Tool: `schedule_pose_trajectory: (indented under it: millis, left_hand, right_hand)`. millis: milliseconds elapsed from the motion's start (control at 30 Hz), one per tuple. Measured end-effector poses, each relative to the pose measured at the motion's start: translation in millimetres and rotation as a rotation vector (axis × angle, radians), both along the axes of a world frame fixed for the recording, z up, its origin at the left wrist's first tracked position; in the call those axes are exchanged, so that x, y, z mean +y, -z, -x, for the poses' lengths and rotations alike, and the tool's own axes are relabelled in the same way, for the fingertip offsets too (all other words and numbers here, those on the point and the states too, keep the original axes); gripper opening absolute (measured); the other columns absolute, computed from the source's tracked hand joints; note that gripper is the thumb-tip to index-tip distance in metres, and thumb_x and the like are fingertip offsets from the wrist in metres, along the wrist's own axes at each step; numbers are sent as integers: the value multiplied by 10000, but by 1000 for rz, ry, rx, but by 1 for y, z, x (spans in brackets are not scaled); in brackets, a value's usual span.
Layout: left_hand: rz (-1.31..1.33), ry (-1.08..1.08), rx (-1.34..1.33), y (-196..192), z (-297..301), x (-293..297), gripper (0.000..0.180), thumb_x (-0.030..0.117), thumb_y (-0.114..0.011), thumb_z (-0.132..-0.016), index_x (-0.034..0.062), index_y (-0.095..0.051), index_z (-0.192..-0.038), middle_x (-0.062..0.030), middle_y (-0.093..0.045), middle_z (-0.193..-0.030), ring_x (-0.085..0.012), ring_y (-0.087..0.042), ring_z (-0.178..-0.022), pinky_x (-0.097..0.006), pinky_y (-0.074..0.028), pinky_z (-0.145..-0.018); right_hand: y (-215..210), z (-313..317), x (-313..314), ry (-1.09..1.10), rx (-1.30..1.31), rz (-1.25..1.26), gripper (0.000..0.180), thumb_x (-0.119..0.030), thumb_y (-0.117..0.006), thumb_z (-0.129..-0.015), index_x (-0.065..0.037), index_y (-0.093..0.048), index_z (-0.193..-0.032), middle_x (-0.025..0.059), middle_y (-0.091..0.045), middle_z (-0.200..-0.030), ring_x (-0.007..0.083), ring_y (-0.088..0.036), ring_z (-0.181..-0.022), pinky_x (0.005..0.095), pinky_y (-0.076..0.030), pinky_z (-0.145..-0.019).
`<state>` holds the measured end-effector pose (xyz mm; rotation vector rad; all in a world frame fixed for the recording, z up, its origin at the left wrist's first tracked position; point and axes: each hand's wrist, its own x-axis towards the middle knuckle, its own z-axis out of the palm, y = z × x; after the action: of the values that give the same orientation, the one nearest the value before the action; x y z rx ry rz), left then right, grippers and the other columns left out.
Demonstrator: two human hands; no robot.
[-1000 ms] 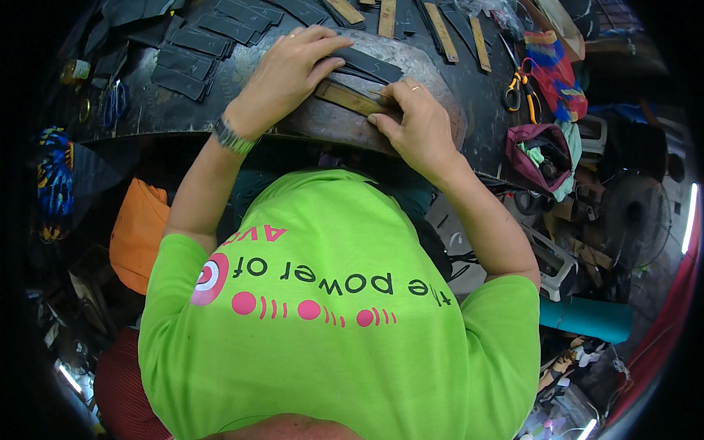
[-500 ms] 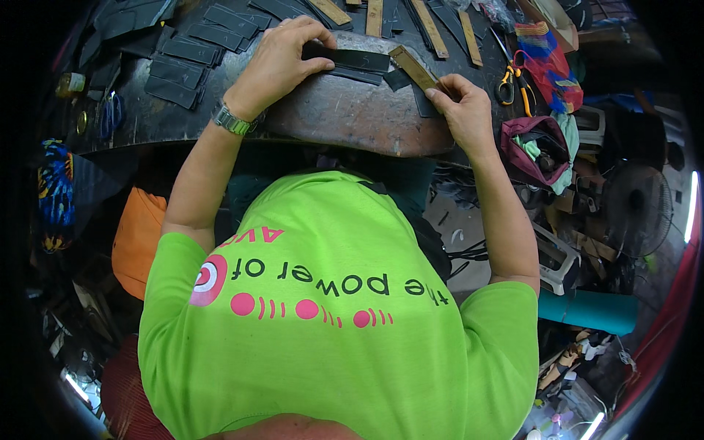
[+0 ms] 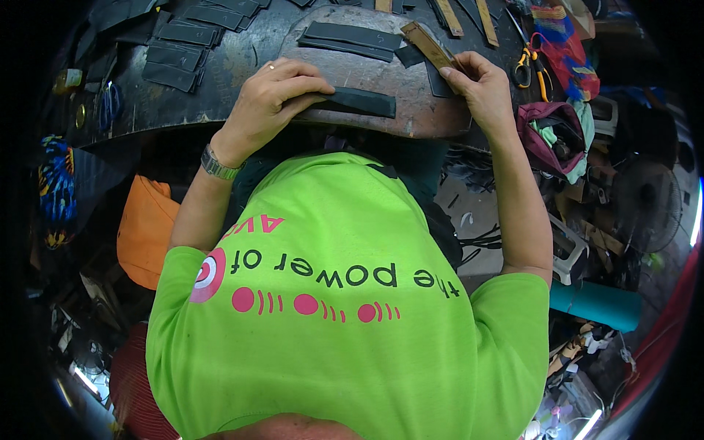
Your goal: The person measures and cuts black fabric strips using a wooden ruler and scissors. They repeatedly align the ruler, mark or hold the fabric, and trim the edges to produce uniform pieces.
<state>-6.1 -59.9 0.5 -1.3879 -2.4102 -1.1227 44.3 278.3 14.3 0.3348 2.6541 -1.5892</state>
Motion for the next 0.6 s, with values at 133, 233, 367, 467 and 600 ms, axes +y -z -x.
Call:
schedule_pose_trajectory:
  millis: [133, 233, 367, 467, 600]
  left_hand:
    - [-34, -55, -32, 3, -4, -2, 232, 62, -734, -801, 85, -718, -1031, -56, -690, -1041, -240, -662, -965, -340, -526, -827]
    - [-129, -90, -130, 2, -4, 2, 215, 65, -722, -821, 79, -712, -1036, -78, -690, -1006, -256, -668, -937, -341, -535, -796]
    - [-164, -65, -259, -3, 2, -2, 195, 95, -699, -850, 83, -696, -1045, -104, -684, -957, -290, -666, -874, -361, -535, -780]
    - [-59, -88, -252, -7, 6, -4, 197, 105, -693, -872, 64, -694, -1065, -106, -695, -979, -263, -680, -866, -335, -545, -761]
    - [1, -115, -125, -7, 4, 1, 202, 108, -702, -868, 66, -699, -1066, -99, -697, -1018, -264, -675, -904, -330, -540, -786]
  right_hand:
    - [-1, -1, 1, 19, -7, 61, 151, -134, -739, -874, -11, -680, -938, -60, -588, -776, 25, -495, -707, 191, -396, -639]
    - [-4, -2, 1, 53, -23, 105, 148, -133, -736, -879, -15, -684, -952, -61, -598, -788, 25, -498, -701, 188, -391, -634]
    - [-10, 1, 2, 161, -19, 205, 144, -134, -729, -890, -26, -685, -973, -57, -613, -803, 28, -508, -692, 190, -388, -621]
    - [-16, 0, 0, 140, 30, 297, 148, -141, -728, -895, -32, -683, -984, -53, -619, -817, 31, -519, -699, 192, -394, -622]
    - [-19, 0, -7, 129, 41, 265, 174, -157, -729, -897, -30, -685, -1007, -44, -633, -845, 23, -514, -693, 180, -380, -607]
